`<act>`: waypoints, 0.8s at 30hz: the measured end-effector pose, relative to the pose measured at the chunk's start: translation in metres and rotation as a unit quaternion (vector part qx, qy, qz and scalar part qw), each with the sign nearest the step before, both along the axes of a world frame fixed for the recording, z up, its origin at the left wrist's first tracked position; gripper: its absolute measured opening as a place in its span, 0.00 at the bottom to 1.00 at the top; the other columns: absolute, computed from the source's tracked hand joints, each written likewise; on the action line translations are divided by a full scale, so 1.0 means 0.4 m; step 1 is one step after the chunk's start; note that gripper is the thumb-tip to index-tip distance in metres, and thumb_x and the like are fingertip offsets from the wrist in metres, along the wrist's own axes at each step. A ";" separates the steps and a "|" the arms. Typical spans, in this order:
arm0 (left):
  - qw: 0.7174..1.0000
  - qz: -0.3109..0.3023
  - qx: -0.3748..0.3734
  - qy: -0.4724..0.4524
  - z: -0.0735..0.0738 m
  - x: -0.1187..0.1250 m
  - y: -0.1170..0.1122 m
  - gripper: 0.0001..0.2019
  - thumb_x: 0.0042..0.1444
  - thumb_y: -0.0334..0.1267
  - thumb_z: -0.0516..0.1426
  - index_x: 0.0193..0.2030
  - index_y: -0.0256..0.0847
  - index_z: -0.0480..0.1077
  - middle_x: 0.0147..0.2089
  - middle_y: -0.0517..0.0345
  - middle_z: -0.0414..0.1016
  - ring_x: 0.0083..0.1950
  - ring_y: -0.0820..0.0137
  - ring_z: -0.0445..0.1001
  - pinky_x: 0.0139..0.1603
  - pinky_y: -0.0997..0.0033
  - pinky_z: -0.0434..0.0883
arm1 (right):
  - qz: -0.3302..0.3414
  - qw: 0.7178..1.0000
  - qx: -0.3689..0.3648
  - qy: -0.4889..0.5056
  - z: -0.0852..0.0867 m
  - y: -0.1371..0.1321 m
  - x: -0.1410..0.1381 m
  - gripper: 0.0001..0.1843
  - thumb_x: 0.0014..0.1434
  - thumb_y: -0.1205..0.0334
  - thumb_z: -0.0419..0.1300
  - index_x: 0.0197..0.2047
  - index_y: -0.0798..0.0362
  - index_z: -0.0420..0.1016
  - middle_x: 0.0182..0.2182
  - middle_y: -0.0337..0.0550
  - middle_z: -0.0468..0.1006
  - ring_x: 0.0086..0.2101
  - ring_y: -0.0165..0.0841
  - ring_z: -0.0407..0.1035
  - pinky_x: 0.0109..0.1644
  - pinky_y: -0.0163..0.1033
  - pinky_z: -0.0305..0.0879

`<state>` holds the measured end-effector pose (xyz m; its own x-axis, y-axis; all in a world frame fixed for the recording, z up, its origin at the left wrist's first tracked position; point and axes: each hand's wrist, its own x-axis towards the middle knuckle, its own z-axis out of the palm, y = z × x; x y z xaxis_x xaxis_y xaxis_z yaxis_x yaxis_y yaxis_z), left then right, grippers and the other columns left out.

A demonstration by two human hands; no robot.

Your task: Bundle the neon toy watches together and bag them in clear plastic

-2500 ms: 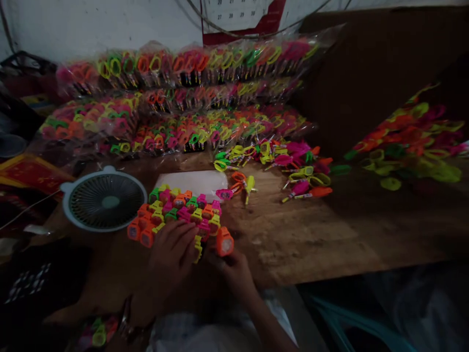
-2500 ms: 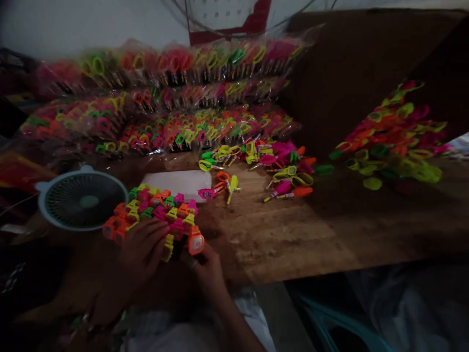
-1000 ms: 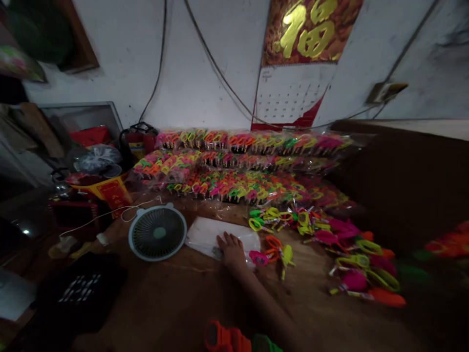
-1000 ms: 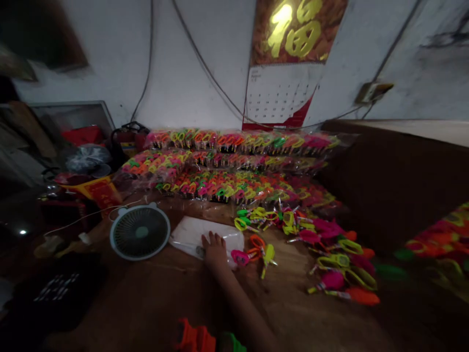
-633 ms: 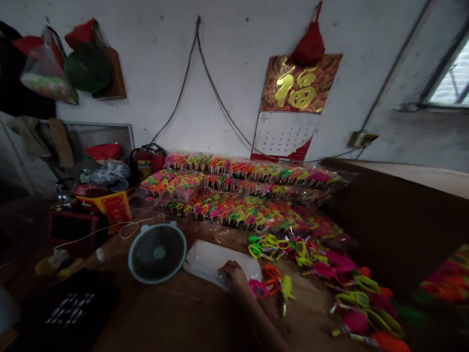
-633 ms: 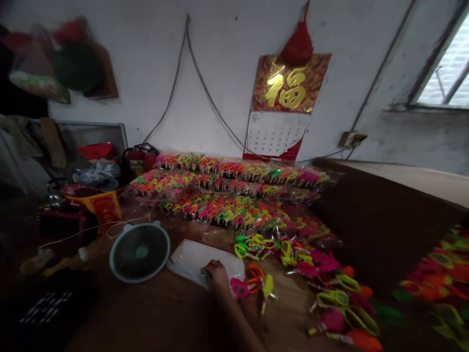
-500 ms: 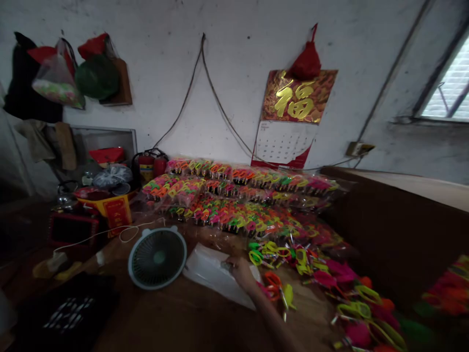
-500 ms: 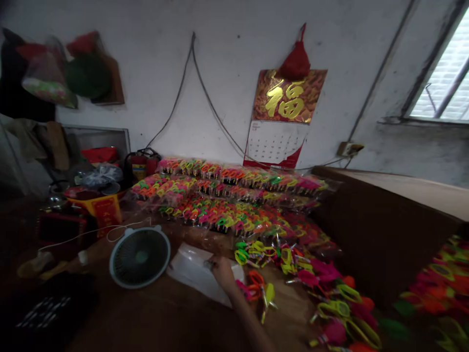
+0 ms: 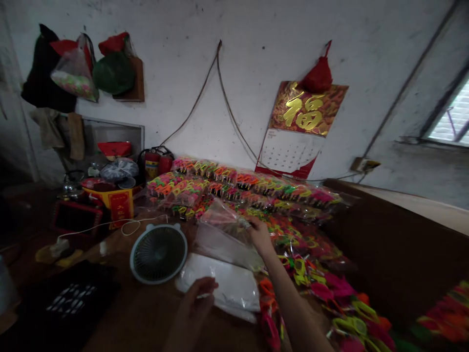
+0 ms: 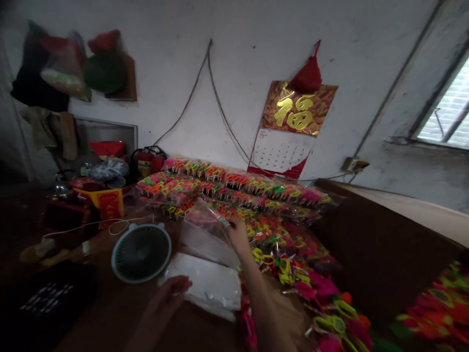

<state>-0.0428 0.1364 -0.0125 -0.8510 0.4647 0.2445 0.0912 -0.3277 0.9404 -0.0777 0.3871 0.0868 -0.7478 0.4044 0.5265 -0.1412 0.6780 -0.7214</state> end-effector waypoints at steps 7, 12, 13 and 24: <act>0.953 -0.205 0.081 -0.209 0.081 -0.129 0.143 0.31 0.40 0.55 0.65 0.50 0.45 0.67 0.56 0.46 0.69 0.54 0.59 0.71 0.53 0.56 0.67 | 0.091 0.991 -0.096 0.022 0.090 -0.101 0.114 0.09 0.48 0.56 0.58 0.28 0.54 0.72 0.22 0.36 0.70 0.24 0.29 0.61 0.28 0.31 0.58; 0.916 -0.258 0.143 -0.271 0.135 -0.088 0.165 0.19 0.44 0.40 0.67 0.43 0.40 0.71 0.40 0.54 0.77 0.43 0.67 0.75 0.48 0.64 0.68 | 0.007 0.998 -0.052 -0.028 0.063 -0.065 0.143 0.09 0.47 0.57 0.53 0.29 0.53 0.70 0.21 0.39 0.70 0.23 0.32 0.63 0.27 0.35 0.60; 0.914 -0.256 0.138 -0.282 0.136 -0.084 0.168 0.19 0.42 0.39 0.67 0.43 0.39 0.71 0.37 0.54 0.77 0.40 0.67 0.76 0.47 0.64 0.69 | -0.043 0.998 -0.004 -0.036 0.058 -0.058 0.153 0.11 0.47 0.59 0.52 0.32 0.54 0.72 0.25 0.43 0.73 0.26 0.35 0.66 0.30 0.38 0.63; 0.943 -0.218 0.092 -0.235 0.164 0.015 0.191 0.16 0.44 0.46 0.64 0.36 0.39 0.69 0.32 0.57 0.73 0.31 0.72 0.70 0.32 0.74 0.65 | -0.069 0.997 0.006 -0.018 -0.167 -0.242 0.330 0.19 0.50 0.56 0.57 0.46 0.44 0.76 0.34 0.47 0.79 0.37 0.47 0.74 0.35 0.44 0.71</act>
<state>-0.0370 0.2129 0.0529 -0.6232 0.7820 -0.0014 -0.5033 -0.3998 0.7661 0.0544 0.2903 0.0200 -0.7043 0.4980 0.5060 -0.0205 0.6982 -0.7156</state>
